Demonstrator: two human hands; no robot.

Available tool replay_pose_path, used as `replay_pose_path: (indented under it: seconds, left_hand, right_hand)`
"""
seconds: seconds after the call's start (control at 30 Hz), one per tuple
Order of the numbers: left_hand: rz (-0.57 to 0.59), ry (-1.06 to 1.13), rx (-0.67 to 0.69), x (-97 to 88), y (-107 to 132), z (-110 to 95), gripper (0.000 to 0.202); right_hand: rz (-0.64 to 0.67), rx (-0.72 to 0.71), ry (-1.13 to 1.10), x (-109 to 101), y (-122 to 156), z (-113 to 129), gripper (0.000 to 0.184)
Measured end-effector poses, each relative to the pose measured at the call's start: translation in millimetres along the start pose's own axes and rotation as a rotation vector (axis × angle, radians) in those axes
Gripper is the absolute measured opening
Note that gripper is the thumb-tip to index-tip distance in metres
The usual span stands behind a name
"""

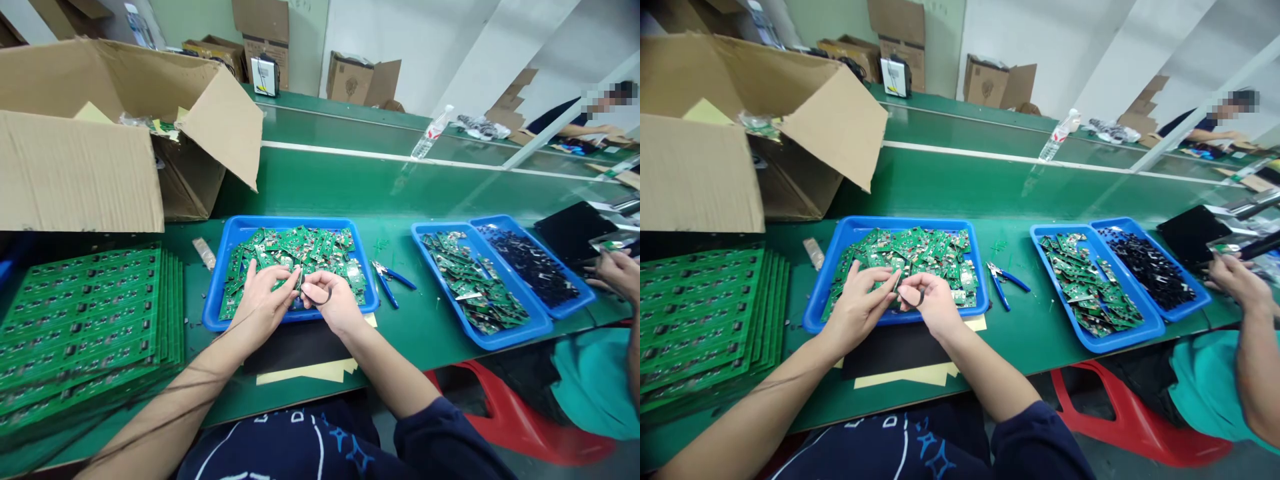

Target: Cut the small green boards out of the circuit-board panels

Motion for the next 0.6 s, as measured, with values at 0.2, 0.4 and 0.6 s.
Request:
replay_pose_path:
  seconds: [0.2,0.4,0.6]
  left_hand:
    - [0.06,0.157,-0.121,-3.2,-3,0,0.027]
    - [0.09,0.359,-0.329,-7.6,-6,17,0.032]
    - [0.206,0.346,-0.318,2.6,-4,6,0.032]
  right_hand:
    - [0.065,-0.178,0.218,1,-1,19,0.013]
    - [0.052,-0.446,0.252,-16,-4,52,0.05]
    - [0.202,-0.655,0.611,15,12,52,0.066]
Point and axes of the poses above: each hand's wrist, its own y-axis away from the middle knuckle, its own x-axis out of the palm, z = x × y, the point moved 9 cm from there along -y, towards the middle knuckle, and after that the axes turned 12 degrees about -x, right-handed, at the moved point
